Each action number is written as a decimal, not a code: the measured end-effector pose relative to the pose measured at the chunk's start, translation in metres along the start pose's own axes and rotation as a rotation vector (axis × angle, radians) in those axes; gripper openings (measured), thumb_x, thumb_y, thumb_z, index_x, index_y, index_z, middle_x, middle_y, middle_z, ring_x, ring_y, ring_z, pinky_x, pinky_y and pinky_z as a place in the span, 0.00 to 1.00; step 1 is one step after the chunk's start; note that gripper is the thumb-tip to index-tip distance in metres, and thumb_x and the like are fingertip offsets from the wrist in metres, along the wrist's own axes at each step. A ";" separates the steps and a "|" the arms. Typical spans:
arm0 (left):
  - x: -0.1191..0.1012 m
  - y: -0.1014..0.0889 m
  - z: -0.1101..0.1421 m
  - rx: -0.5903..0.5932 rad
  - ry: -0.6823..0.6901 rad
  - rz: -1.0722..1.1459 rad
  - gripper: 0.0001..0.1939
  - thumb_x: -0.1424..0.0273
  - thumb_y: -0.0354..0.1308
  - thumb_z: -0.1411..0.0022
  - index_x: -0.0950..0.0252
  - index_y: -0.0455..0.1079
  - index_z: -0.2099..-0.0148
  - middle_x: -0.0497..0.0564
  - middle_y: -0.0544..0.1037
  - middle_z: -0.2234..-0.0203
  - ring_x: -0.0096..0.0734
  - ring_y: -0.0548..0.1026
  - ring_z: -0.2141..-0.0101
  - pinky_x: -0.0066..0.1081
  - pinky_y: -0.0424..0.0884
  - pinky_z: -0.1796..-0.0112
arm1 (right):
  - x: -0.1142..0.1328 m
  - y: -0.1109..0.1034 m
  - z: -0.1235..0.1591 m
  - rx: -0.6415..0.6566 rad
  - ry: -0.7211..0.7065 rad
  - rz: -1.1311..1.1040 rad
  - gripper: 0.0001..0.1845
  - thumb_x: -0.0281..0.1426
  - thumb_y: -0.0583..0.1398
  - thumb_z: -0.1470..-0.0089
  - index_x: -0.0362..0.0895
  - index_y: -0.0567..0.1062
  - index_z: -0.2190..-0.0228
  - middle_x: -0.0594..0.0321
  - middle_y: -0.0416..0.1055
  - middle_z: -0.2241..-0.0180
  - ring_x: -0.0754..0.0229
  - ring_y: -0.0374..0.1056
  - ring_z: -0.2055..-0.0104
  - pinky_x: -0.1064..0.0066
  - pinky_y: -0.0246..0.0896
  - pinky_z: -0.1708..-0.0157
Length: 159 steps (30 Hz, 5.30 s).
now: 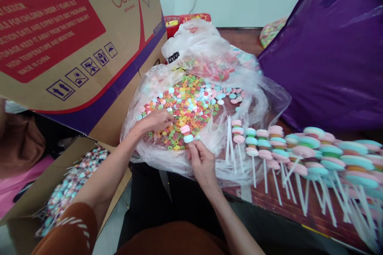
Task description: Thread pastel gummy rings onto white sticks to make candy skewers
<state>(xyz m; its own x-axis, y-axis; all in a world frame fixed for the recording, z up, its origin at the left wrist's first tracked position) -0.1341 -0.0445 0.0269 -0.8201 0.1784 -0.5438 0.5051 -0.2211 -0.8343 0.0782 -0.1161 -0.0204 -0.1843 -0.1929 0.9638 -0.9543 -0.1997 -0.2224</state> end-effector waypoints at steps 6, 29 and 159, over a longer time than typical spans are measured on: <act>0.001 -0.021 0.023 -0.202 -0.041 0.266 0.09 0.65 0.60 0.44 0.65 0.77 0.66 0.49 0.78 0.72 0.30 0.71 0.70 0.27 0.65 0.67 | -0.001 0.001 -0.001 0.007 0.017 -0.025 0.18 0.38 0.53 0.35 0.46 0.66 0.76 0.71 0.59 0.81 0.66 0.56 0.79 0.74 0.52 0.76; -0.024 0.037 0.067 -0.440 -0.045 0.032 0.13 0.72 0.54 0.34 0.62 0.77 0.51 0.55 0.72 0.60 0.35 0.73 0.59 0.34 0.71 0.56 | -0.004 0.003 -0.001 -0.003 0.030 0.012 0.17 0.39 0.55 0.36 0.45 0.69 0.75 0.71 0.60 0.81 0.66 0.56 0.79 0.74 0.52 0.76; -0.023 0.072 0.073 -0.845 -0.149 0.523 0.15 0.60 0.59 0.36 0.60 0.79 0.51 0.51 0.80 0.58 0.34 0.77 0.58 0.32 0.75 0.55 | 0.018 0.013 -0.002 0.173 -0.102 0.140 0.14 0.30 0.51 0.37 0.45 0.66 0.76 0.68 0.62 0.77 0.64 0.59 0.74 0.73 0.53 0.71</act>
<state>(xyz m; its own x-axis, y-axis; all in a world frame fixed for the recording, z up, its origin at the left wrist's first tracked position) -0.0987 -0.1343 -0.0140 -0.4369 0.1189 -0.8916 0.7894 0.5259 -0.3167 0.0621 -0.1203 -0.0054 -0.2792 -0.3246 0.9037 -0.8649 -0.3238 -0.3835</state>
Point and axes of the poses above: each hand's wrist, its own z-axis away from the middle knuckle, its own y-axis out of the palm, x = y × z, the point moved 3 cm from there along -z, towards the middle knuckle
